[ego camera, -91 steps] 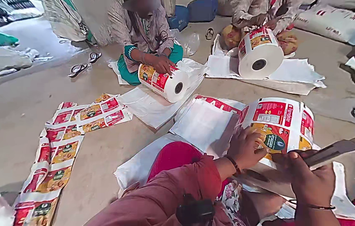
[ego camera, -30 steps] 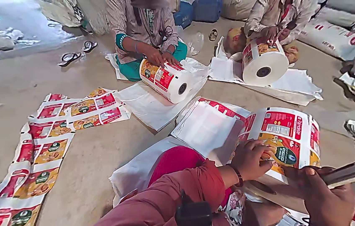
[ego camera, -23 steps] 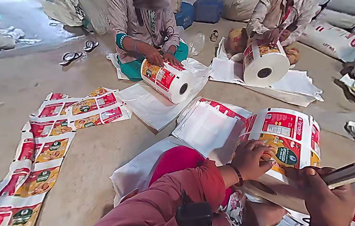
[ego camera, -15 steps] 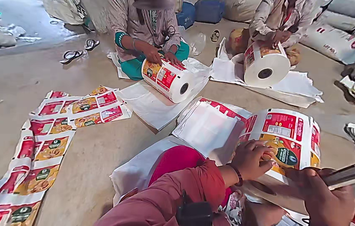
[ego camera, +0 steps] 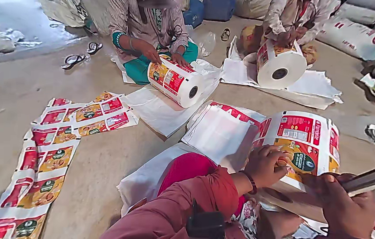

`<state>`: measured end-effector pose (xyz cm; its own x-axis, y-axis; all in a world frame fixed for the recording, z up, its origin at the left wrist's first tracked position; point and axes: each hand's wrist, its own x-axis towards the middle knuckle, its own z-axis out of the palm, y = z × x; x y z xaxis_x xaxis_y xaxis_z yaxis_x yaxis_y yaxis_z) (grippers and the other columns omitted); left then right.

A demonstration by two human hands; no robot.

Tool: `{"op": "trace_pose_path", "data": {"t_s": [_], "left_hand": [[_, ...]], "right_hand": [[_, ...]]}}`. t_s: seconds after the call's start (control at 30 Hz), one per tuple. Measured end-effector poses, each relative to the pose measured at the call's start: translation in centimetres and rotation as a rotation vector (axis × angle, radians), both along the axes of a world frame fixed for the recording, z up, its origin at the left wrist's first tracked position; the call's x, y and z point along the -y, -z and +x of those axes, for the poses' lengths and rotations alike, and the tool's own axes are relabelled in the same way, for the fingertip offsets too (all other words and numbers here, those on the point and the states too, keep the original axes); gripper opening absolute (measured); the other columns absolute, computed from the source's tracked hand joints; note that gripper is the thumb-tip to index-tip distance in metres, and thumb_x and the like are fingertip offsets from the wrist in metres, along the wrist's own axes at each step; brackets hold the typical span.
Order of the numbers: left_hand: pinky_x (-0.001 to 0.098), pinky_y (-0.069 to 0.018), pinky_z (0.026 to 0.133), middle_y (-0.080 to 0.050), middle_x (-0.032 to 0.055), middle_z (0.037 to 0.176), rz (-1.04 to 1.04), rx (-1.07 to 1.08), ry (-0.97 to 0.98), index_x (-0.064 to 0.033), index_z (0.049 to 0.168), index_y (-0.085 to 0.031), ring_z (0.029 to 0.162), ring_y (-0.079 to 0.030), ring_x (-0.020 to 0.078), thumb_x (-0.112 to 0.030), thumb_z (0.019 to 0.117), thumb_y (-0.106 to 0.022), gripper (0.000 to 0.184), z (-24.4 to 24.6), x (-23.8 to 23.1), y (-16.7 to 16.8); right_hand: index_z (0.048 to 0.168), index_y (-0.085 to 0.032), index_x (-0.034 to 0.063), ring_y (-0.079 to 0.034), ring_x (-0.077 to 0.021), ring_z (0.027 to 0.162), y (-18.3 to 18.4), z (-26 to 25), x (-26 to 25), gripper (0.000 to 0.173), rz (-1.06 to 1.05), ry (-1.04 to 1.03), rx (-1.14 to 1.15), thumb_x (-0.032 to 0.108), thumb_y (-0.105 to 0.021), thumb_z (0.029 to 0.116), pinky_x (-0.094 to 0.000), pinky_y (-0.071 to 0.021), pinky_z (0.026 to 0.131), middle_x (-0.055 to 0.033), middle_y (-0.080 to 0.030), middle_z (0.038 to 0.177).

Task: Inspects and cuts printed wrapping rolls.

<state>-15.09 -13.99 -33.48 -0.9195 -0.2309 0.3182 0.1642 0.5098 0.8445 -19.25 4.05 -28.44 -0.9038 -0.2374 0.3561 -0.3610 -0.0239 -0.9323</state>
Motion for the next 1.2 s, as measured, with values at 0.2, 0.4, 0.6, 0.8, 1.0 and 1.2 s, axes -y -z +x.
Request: {"op": "trace_pose_path", "data": {"t_s": [0.2,0.4,0.6,0.8,1.0,1.2], "left_hand": [[0.0557,-0.0332,0.12,-0.056,0.0141,0.148,0.012,-0.036,-0.003,-0.0097,0.129,-0.069,0.144,-0.045,0.0324,-0.028,0.0982,-0.062,0.036,-0.1,0.12,0.15],[0.0551,-0.033,0.12,-0.055,0.0137,0.149,0.01,-0.035,0.004,-0.0094,0.129,-0.069,0.145,-0.045,0.0322,-0.027,0.0981,-0.063,0.037,0.0,0.23,0.1],[0.0562,-0.0337,0.119,-0.055,0.015,0.149,0.015,-0.021,0.022,-0.0082,0.129,-0.069,0.144,-0.045,0.0329,-0.026,0.0984,-0.062,0.037,0.02,0.34,-0.03],[0.0564,-0.0343,0.118,-0.055,0.0138,0.149,0.009,-0.017,0.02,-0.0096,0.129,-0.069,0.144,-0.045,0.0319,-0.026,0.0983,-0.063,0.035,0.03,0.49,-0.1],[0.0567,-0.0343,0.118,-0.055,0.0129,0.149,0.005,-0.014,0.015,-0.0101,0.128,-0.069,0.144,-0.045,0.0316,-0.025,0.099,-0.061,0.034,0.14,0.4,-0.13],[0.0567,-0.0336,0.119,-0.054,0.0144,0.15,0.008,-0.007,0.022,-0.0092,0.129,-0.069,0.144,-0.045,0.0328,-0.026,0.0999,-0.059,0.035,0.09,0.44,-0.15]], "right_hand": [[0.11,-0.048,0.0143,-0.062,-0.0011,0.062,-0.08,0.11,0.26,0.019,0.002,0.007,0.006,0.01,-0.059,0.0947,-0.0194,-0.0572,0.059,0.0137,-0.064,0.081],[0.111,-0.048,0.0132,-0.063,-0.0023,0.062,0.08,0.04,0.2,0.021,0.003,0.016,0.004,0.01,-0.06,0.0946,-0.021,-0.0582,0.06,0.0133,-0.064,0.08],[0.112,-0.048,0.0141,-0.062,-0.0021,0.063,0.07,-0.02,-0.07,0.02,0.01,-0.007,0.008,0.014,-0.06,0.0955,-0.0215,-0.0579,0.06,0.0138,-0.064,0.081],[0.112,-0.048,0.0135,-0.062,-0.0026,0.064,0.27,-0.2,-0.05,0.02,0.017,-0.007,0.013,0.013,-0.059,0.0951,-0.0216,-0.0579,0.061,0.0125,-0.063,0.083],[0.109,-0.049,0.0141,-0.062,-0.0025,0.062,-0.01,-0.04,0.12,0.018,0.009,-0.006,0.016,0.011,-0.058,0.0944,-0.0215,-0.0579,0.06,0.013,-0.063,0.08],[0.109,-0.049,0.0143,-0.063,-0.0022,0.063,0.07,-0.08,0.03,0.018,0.009,-0.005,0.012,0.011,-0.059,0.0944,-0.021,-0.058,0.061,0.0131,-0.064,0.081]]}}
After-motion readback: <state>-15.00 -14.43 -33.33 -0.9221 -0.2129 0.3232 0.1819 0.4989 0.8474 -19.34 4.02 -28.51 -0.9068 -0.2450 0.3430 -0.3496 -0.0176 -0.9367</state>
